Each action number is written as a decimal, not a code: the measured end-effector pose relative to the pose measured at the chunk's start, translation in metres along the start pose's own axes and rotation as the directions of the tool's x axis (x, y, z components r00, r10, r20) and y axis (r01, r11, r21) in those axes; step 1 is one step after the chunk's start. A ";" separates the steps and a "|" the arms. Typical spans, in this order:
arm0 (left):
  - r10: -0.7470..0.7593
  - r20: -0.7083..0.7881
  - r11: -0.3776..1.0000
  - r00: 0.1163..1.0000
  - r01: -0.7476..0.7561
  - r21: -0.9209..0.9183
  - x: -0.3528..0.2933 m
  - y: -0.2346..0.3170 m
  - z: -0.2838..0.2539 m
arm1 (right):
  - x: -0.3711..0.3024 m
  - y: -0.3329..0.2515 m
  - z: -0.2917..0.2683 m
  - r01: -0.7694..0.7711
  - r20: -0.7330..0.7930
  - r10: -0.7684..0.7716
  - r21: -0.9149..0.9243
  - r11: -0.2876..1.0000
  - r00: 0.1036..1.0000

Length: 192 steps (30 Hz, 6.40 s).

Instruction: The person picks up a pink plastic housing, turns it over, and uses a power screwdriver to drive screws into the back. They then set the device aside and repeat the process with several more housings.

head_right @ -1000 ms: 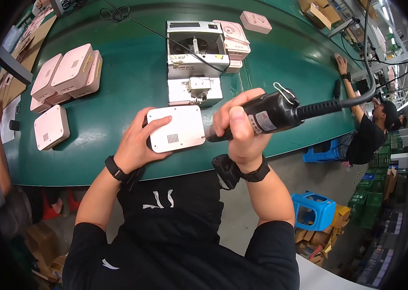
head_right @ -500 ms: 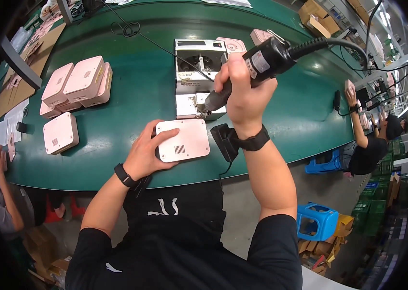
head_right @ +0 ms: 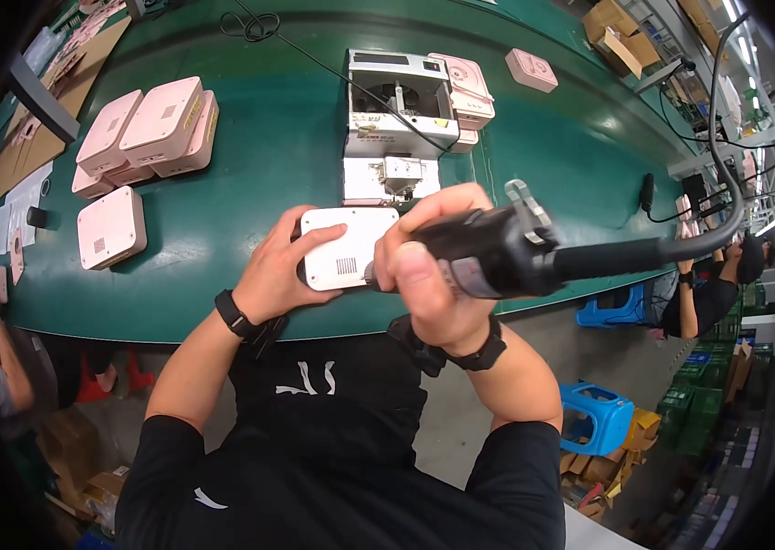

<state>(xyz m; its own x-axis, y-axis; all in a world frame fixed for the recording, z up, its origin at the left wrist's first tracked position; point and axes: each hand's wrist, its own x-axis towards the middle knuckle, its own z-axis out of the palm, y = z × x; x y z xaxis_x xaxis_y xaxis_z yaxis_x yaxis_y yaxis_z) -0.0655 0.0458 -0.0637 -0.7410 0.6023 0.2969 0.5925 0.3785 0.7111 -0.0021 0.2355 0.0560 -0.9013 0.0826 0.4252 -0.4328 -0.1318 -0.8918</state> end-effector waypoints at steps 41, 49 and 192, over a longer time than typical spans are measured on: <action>-0.002 -0.031 0.999 1.000 0.000 -0.041 -0.002 -0.001 0.001 | 0.010 -0.010 0.038 -0.043 0.126 0.033 0.071 0.997 0.991; 0.013 -0.088 0.997 0.996 -0.020 -0.076 -0.010 -0.013 0.008 | 0.000 0.026 0.042 -0.019 0.199 0.041 -0.107 0.994 0.979; -0.006 0.092 0.990 0.996 0.019 -0.140 0.004 0.011 0.005 | 0.064 0.031 -0.028 0.058 -0.140 -0.062 -0.035 0.998 0.988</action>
<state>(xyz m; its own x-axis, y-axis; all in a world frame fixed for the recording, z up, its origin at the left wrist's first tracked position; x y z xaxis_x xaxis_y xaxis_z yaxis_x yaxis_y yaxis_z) -0.0605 0.0559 -0.0576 -0.7125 0.6620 0.2326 0.5283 0.2879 0.7988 -0.0722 0.2644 0.0515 -0.8614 0.2281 0.4539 -0.4832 -0.0922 -0.8706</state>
